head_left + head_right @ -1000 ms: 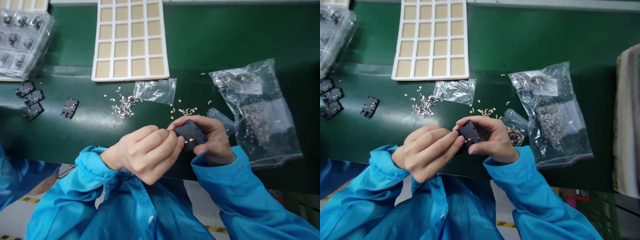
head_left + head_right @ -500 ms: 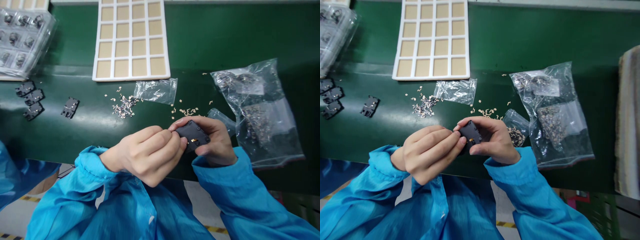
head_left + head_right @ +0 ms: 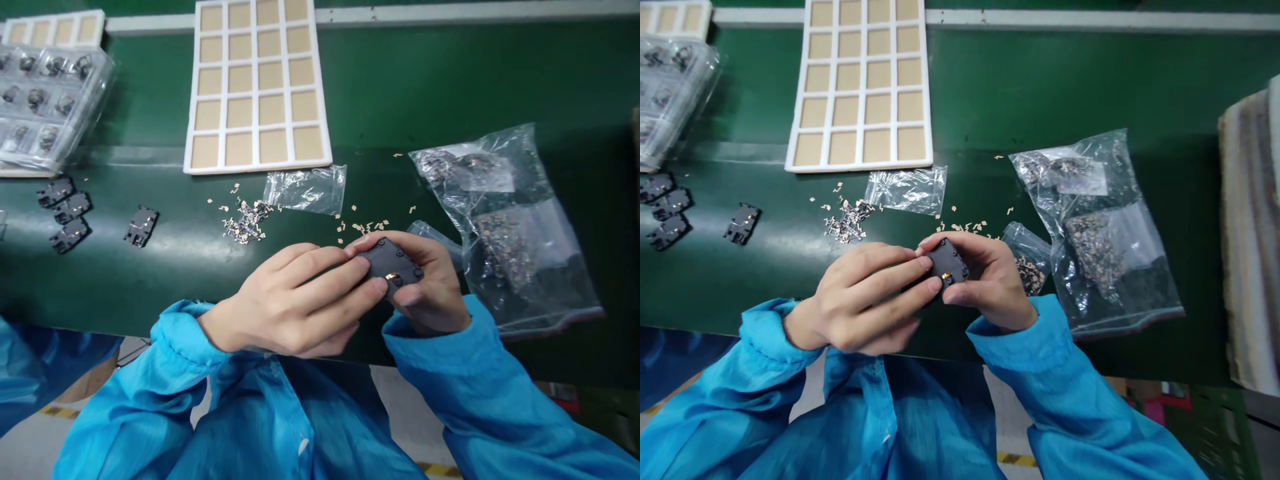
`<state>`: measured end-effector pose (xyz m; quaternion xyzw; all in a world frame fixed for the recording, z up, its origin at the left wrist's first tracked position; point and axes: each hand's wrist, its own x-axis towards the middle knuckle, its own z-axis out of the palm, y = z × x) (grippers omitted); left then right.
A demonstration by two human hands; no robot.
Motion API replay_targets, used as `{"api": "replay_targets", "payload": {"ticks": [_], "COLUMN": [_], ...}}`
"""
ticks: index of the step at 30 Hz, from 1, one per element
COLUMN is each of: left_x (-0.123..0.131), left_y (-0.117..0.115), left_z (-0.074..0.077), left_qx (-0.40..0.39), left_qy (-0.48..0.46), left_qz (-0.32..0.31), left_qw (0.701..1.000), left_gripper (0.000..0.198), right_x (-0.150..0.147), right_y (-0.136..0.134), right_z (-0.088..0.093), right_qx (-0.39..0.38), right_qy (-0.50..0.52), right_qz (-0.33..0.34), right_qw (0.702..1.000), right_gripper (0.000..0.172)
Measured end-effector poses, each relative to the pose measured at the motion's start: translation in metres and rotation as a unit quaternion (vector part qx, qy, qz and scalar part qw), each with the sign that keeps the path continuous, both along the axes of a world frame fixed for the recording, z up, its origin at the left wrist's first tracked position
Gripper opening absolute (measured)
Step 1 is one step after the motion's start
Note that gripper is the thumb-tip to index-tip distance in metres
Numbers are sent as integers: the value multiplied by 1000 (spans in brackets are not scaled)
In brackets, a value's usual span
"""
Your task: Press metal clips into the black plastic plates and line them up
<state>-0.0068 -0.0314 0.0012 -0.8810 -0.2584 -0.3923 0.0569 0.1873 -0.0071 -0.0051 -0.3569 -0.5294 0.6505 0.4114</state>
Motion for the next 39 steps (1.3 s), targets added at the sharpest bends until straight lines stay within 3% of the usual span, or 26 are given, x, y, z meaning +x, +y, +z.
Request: {"api": "replay_targets", "payload": {"ticks": [11,14,19,27,35,39], "left_x": [7,9,8,7,8,8], "left_y": [2,4,7,5,7,6], "left_z": [-11,-17,-16,-14,-18,-17], "left_qx": [-9,-57,-112,-96,-30,-102], "left_qy": [-89,-126,-178,-158,-124,-143], "left_qz": [47,59,-19,8,47,40], "left_qw": [995,989,977,983,991,984], "left_gripper": [17,27,53,50,44,50], "right_x": [-5,-4,-1,0,-6,-6], "right_y": [-2,-4,-5,-7,-3,-3], "right_z": [0,5,13,12,11,8], "right_qx": [17,21,39,89,52,40], "right_qy": [47,41,19,-21,-111,-105], "right_qz": [-19,3,20,5,-19,-31], "right_qw": [999,999,999,996,992,993], "right_gripper": [40,39,36,29,28,24]}}
